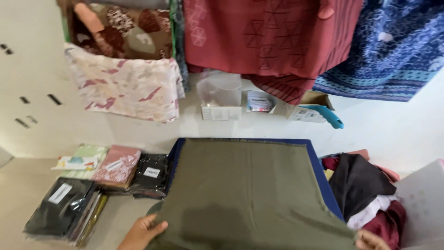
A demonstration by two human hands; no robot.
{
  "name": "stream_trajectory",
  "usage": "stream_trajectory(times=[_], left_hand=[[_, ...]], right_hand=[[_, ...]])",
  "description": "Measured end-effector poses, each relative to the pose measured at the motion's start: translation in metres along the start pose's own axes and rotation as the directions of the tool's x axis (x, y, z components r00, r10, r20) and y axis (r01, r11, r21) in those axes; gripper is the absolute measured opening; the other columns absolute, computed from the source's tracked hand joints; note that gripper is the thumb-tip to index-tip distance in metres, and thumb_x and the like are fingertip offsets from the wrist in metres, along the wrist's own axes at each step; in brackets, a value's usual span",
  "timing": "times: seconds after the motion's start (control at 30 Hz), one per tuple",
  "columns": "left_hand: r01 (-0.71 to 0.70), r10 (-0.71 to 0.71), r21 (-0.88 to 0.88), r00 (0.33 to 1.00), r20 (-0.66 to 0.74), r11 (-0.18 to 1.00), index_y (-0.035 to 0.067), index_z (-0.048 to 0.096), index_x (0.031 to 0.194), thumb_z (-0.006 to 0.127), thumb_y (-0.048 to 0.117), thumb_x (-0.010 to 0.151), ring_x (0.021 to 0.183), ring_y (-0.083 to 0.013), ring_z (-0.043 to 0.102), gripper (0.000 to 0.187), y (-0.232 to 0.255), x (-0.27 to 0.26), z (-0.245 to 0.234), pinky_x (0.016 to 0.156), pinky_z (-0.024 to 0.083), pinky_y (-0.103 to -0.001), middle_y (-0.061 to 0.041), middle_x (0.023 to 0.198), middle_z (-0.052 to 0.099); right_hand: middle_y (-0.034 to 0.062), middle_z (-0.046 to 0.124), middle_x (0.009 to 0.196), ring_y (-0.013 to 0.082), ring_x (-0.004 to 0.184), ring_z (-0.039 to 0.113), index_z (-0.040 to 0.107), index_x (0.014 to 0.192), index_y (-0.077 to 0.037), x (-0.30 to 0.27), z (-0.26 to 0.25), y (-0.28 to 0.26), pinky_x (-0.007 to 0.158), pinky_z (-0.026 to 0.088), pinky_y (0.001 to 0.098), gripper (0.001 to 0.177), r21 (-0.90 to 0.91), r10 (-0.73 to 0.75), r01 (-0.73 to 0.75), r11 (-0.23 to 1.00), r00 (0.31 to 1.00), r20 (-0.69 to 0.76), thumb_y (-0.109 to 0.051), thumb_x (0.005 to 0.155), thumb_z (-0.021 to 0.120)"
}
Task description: Unfolding, cleaning with a lint roller, and folding an olive green cloth.
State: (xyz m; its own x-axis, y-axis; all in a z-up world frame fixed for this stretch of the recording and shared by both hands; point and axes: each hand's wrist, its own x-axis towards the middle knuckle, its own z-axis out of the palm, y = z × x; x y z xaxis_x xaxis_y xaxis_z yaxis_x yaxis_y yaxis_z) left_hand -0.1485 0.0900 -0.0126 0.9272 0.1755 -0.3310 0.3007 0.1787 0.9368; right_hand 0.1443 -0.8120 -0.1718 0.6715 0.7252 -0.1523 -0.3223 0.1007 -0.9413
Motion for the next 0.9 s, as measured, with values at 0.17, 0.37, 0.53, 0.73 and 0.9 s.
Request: stream_trajectory(times=[0.17,0.37,0.53,0.73,0.9], left_hand=[[-0.109,0.151,0.169,0.953,-0.262,0.980,-0.006,0.074,0.116,0.076,0.020,0.086,0.095,-0.0205,0.067,0.040,0.147,0.026,0.043,0.088,0.052,-0.033,-0.014,0.107,0.077],[-0.412,0.374,0.014,0.812,-0.449,0.911,-0.006,0.068,0.123,0.071,0.024,0.093,0.096,-0.0156,0.061,0.042,0.217,0.138,0.083,0.086,0.048,-0.025,-0.012,0.113,0.071],[-0.249,0.457,0.407,0.687,-0.566,0.879,-0.013,0.062,0.131,0.072,0.053,0.096,0.126,-0.0493,0.058,0.075,0.192,0.224,0.103,0.108,0.045,-0.056,-0.038,0.134,0.060],[0.055,0.500,0.750,0.714,-0.491,0.659,0.014,0.075,0.116,0.056,0.057,0.103,0.108,-0.0379,0.072,0.049,0.117,0.306,0.087,0.095,0.058,-0.051,-0.014,0.113,0.077],[0.201,0.644,0.889,0.627,-0.439,0.411,0.014,0.065,0.095,0.061,0.043,0.099,0.069,-0.0355,0.069,0.030,0.115,0.302,0.105,0.062,0.053,-0.046,-0.008,0.081,0.073]], right_hand=[[0.0109,0.060,0.098,0.0174,0.082,0.050,0.062,0.113,0.003,0.096,0.229,-0.225,0.071,0.035,0.0295,0.013,-0.314,-0.395,0.241,0.918,0.614,-0.684,-0.004,0.103,0.056],[0.0035,0.063,0.108,0.0107,0.093,0.052,0.065,0.126,-0.003,0.229,0.272,-0.324,0.084,0.041,0.0229,0.023,-0.528,-0.523,0.128,0.840,0.450,-0.724,-0.014,0.106,0.060],[0.0269,0.072,0.101,0.0532,0.103,0.066,0.072,0.122,-0.006,0.335,0.158,-0.250,0.088,0.049,0.0623,0.026,-0.759,-0.665,-0.269,0.592,0.368,-0.649,-0.028,0.110,0.065],[0.0239,0.074,0.100,0.0484,0.101,0.073,0.060,0.125,-0.022,0.393,0.151,-0.193,0.083,0.058,0.0579,0.026,-0.538,-0.458,-0.708,0.457,0.331,-0.825,-0.040,0.111,0.048],[0.0234,0.070,0.110,0.0499,0.094,0.065,0.053,0.113,-0.006,0.385,0.225,-0.211,0.080,0.050,0.0551,0.029,-0.650,-0.578,-0.705,0.283,0.416,-0.702,-0.029,0.107,0.036]])
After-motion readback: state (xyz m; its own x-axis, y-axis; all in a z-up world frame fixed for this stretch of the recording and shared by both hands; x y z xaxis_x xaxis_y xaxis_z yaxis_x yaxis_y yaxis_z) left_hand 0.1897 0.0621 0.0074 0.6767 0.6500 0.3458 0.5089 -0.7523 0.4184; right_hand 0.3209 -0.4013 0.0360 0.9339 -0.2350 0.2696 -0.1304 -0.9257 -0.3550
